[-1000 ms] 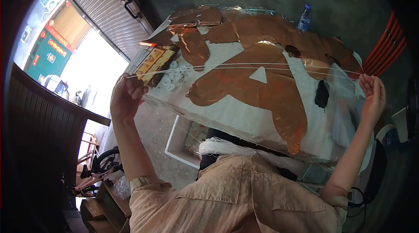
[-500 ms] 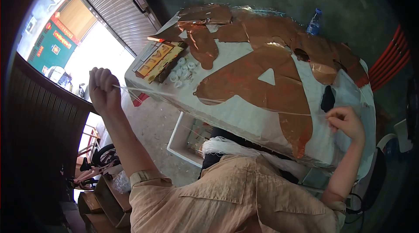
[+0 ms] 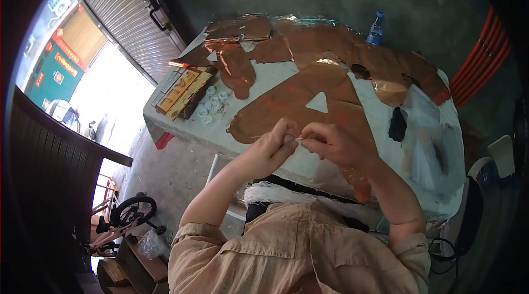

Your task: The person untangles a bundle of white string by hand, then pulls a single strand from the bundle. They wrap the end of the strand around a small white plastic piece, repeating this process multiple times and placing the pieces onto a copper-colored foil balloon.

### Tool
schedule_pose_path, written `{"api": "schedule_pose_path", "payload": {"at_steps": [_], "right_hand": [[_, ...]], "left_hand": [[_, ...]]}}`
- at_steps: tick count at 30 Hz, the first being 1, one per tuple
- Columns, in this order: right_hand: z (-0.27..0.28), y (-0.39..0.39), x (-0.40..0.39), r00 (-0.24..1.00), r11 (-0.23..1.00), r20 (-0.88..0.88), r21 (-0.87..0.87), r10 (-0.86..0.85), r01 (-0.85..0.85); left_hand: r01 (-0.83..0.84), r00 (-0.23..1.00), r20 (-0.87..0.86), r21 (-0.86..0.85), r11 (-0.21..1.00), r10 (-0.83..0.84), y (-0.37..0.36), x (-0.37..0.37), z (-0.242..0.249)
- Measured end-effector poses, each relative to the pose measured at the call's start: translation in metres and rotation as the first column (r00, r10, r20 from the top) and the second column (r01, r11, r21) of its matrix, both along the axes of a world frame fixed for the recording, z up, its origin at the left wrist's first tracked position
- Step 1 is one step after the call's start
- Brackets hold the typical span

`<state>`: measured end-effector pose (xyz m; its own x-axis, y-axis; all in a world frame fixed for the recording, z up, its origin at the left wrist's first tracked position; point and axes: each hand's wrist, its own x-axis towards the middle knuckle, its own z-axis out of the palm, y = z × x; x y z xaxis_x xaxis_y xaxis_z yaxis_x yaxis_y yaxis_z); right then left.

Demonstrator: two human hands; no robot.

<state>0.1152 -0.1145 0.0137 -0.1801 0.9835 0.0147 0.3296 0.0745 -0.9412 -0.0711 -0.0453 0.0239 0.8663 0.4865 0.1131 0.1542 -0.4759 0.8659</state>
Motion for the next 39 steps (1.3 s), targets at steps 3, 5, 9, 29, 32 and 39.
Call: {"api": "schedule_pose_path", "payload": {"at_steps": [3,5,9,29,32,39], "right_hand": [[-0.003,0.007,-0.001,0.995,0.994,-0.083,-0.090,0.060,-0.067],[-0.006,0.010,-0.001,0.983,0.985,-0.161,-0.137,0.083,-0.106],[-0.005,0.013,0.004,0.803,0.997,-0.597,-0.065,-0.005,-0.042],[0.019,0.000,0.017,0.932,0.978,-0.296,0.080,0.209,-0.194],[0.017,0.004,0.012,0.876,0.976,-0.481,0.202,0.027,0.081],[0.020,-0.007,0.016,0.887,0.974,-0.402,0.114,0.226,-0.197]], "left_hand": [[0.029,0.998,0.064,0.019,0.999,-0.030,0.005,0.006,-0.012],[-0.006,0.997,0.078,-0.041,0.999,0.010,0.007,0.007,-0.014],[-0.231,0.964,0.122,-0.042,0.972,0.234,0.013,0.010,-0.022],[-0.092,0.954,0.270,-0.144,0.985,0.129,0.016,0.018,-0.006],[0.055,0.992,0.118,-0.077,0.996,-0.046,0.006,0.021,-0.002],[0.004,0.976,0.218,-0.108,0.994,0.020,0.010,0.022,-0.011]]}}
